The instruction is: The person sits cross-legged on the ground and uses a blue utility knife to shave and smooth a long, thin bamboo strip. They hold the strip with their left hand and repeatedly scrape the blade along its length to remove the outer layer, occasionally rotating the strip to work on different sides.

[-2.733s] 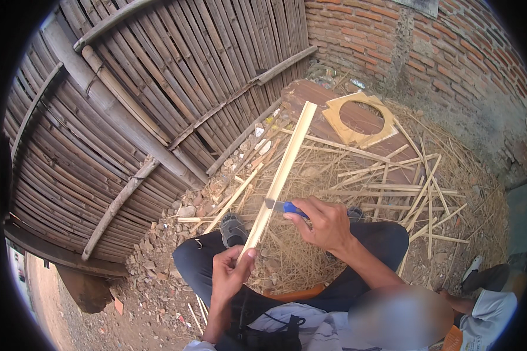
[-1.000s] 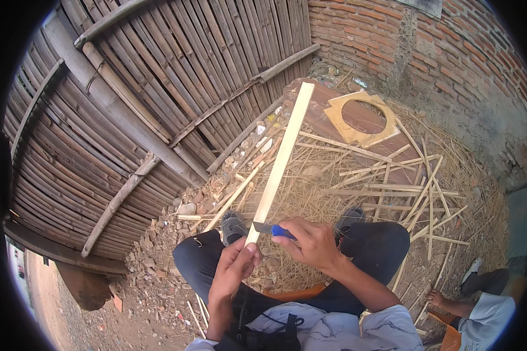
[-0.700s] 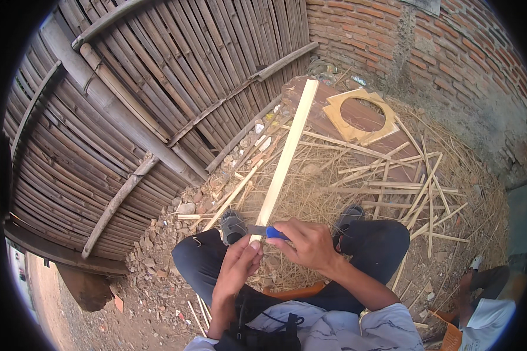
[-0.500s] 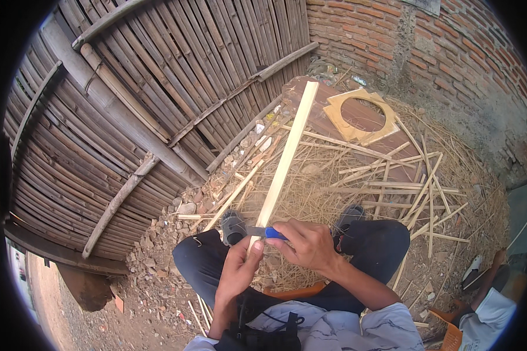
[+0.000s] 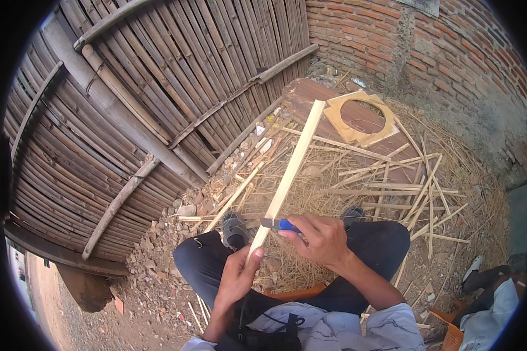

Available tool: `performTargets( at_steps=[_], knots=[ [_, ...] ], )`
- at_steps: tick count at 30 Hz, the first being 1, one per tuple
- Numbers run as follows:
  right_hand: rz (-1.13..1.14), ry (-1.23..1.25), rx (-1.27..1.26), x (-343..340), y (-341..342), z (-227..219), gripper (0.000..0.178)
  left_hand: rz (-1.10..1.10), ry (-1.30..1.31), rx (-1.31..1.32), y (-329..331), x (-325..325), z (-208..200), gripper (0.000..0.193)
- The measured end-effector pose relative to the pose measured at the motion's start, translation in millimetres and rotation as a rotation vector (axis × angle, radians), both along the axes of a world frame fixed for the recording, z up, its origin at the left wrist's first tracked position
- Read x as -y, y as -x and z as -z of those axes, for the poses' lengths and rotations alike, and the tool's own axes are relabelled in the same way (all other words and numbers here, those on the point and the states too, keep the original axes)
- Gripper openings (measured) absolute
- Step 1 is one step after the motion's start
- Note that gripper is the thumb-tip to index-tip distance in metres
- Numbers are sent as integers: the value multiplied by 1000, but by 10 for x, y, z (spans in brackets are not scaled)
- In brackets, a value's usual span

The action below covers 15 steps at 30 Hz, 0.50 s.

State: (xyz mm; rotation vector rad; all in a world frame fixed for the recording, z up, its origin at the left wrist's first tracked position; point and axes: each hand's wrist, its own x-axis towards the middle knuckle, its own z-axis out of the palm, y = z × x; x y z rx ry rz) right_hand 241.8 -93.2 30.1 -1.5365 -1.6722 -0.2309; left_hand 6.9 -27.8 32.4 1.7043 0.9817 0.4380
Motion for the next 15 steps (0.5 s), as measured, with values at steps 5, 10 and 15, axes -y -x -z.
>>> performTargets(
  at_steps=[5, 10, 15],
  knots=[
    [7, 32, 17, -5, -126, -72, 29, 17, 6, -29, 138, 41, 12, 46],
    [5, 23, 65, -104, -311, -100, 29, 3, -2, 2, 216, 8, 76, 47],
    [129, -17, 6, -428, -846, -361, 31, 15, 48, -25, 384, 1, 101, 48]
  ],
)
